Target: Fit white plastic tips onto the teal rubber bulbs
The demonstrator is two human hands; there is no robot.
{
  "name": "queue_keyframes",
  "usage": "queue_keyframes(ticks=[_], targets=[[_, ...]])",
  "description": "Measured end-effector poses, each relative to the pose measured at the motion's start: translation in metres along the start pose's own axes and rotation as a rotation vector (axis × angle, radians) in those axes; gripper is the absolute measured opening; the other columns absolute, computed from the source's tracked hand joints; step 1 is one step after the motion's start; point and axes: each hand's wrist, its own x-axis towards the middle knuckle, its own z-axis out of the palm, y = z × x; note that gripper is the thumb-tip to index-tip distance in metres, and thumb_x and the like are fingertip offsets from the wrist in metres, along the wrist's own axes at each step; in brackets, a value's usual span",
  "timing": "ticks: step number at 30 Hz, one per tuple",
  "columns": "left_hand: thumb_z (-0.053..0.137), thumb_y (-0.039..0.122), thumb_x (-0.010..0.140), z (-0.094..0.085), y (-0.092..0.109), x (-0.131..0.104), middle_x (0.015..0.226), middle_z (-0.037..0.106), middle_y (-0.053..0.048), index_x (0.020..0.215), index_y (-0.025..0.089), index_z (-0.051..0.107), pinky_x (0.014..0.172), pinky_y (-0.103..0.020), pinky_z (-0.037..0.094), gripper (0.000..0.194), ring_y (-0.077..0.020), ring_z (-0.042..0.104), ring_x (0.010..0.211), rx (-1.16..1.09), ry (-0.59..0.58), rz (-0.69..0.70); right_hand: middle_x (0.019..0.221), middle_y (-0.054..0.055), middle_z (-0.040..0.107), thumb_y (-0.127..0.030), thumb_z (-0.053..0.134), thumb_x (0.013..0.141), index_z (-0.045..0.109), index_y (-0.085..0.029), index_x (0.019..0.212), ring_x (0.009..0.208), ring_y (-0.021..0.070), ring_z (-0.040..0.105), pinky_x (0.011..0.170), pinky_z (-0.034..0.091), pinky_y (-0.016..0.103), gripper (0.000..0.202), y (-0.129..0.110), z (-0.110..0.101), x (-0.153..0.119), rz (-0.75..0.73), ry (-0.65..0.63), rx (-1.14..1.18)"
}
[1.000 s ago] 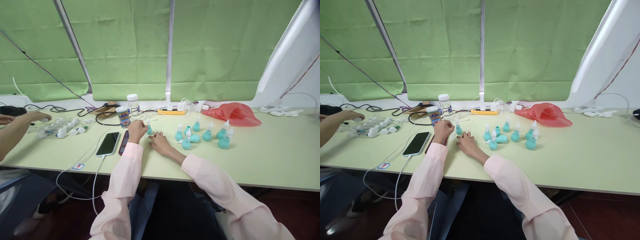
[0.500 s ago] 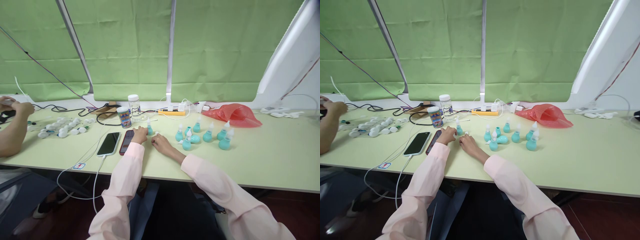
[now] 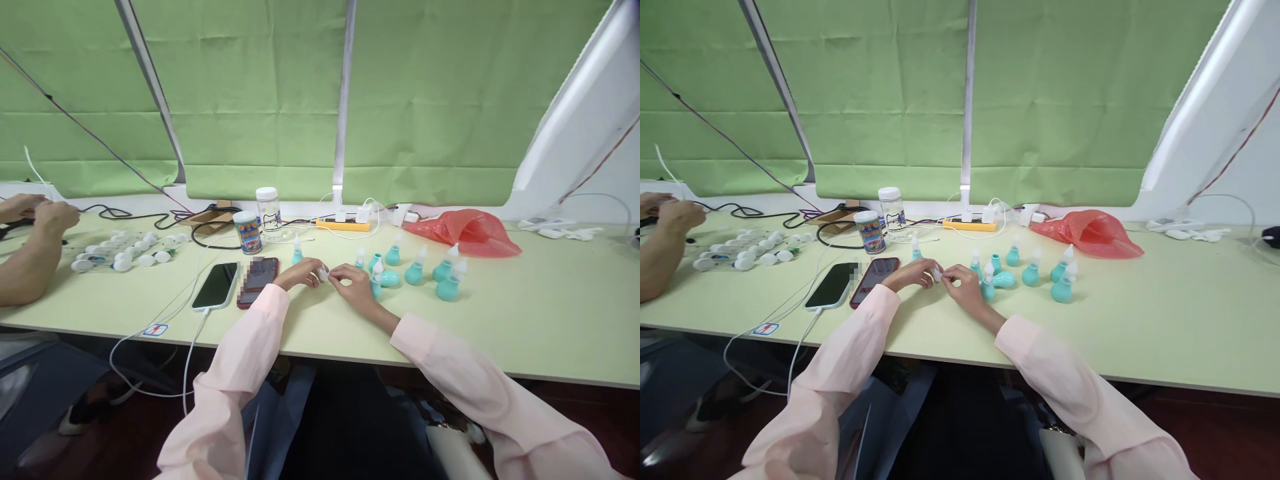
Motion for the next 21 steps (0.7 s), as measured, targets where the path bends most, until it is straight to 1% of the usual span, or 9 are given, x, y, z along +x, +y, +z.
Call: queue_keyframes(ticks=[3, 7, 11, 15, 17, 21], targets=[[0.047, 0.032, 0.064, 0.006, -0.006, 0.005, 0.055, 0.057, -0.005, 0.065, 0.013, 0.055, 0.043, -0.023, 0.037, 0.021, -0.0106, 0.048, 0.039, -0.143, -0.008, -0.041, 0.074, 0.004, 0.062, -0.023, 0.050, 0.073, 0.062, -0.019, 0.069, 0.071, 0.0145, 0.057, 0.067, 0.046, 0.030, 0.013, -0.002, 0.001, 0.001, -0.015, 0.071, -0.001], [0.042, 0.032, 0.067, 0.012, -0.016, 0.008, 0.052, 0.054, -0.004, 0.062, 0.014, 0.049, 0.037, -0.022, 0.031, 0.019, -0.0110, 0.046, 0.035, -0.240, 0.018, -0.135, 0.076, 0.005, 0.062, -0.023, 0.051, 0.072, 0.063, -0.019, 0.072, 0.072, 0.0140, 0.057, 0.067, 0.047, 0.029, 0.012, -0.004, 0.001, 0.000, -0.042, 0.104, 0.003], [0.037, 0.037, 0.071, 0.019, -0.021, 0.009, 0.047, 0.048, 0.000, 0.063, 0.016, 0.044, 0.035, -0.020, 0.028, 0.024, -0.0107, 0.045, 0.033, -0.239, 0.042, -0.191, 0.075, 0.004, 0.062, -0.022, 0.052, 0.072, 0.063, -0.019, 0.071, 0.073, 0.0139, 0.057, 0.067, 0.046, 0.029, 0.012, -0.007, 0.000, 0.000, -0.073, 0.076, 0.009], [0.032, 0.046, 0.076, 0.023, -0.021, 0.007, 0.045, 0.045, 0.001, 0.065, 0.017, 0.041, 0.034, -0.020, 0.026, 0.032, -0.0099, 0.042, 0.032, -0.222, 0.042, -0.222, 0.074, 0.004, 0.062, -0.021, 0.052, 0.072, 0.064, -0.020, 0.068, 0.072, 0.0138, 0.057, 0.066, 0.046, 0.028, 0.012, -0.009, 0.000, 0.000, -0.055, 0.030, 0.005], [0.029, 0.048, 0.077, 0.025, -0.021, 0.006, 0.044, 0.042, 0.002, 0.065, 0.018, 0.039, 0.034, -0.019, 0.024, 0.034, -0.0085, 0.039, 0.031, -0.225, 0.035, -0.214, 0.075, 0.005, 0.062, -0.021, 0.052, 0.071, 0.064, -0.019, 0.068, 0.072, 0.0139, 0.057, 0.067, 0.046, 0.028, 0.012, -0.009, 0.001, 0.000, -0.040, 0.026, 0.002], [0.027, 0.055, 0.076, 0.027, -0.023, 0.007, 0.042, 0.034, 0.005, 0.061, 0.018, 0.034, 0.032, -0.017, 0.015, 0.041, -0.0051, 0.028, 0.028, -0.251, 0.003, -0.172, 0.077, 0.005, 0.061, -0.020, 0.052, 0.071, 0.065, -0.019, 0.071, 0.073, 0.0136, 0.057, 0.067, 0.046, 0.028, 0.013, -0.007, 0.002, 0.000, -0.031, 0.021, 0.003]])
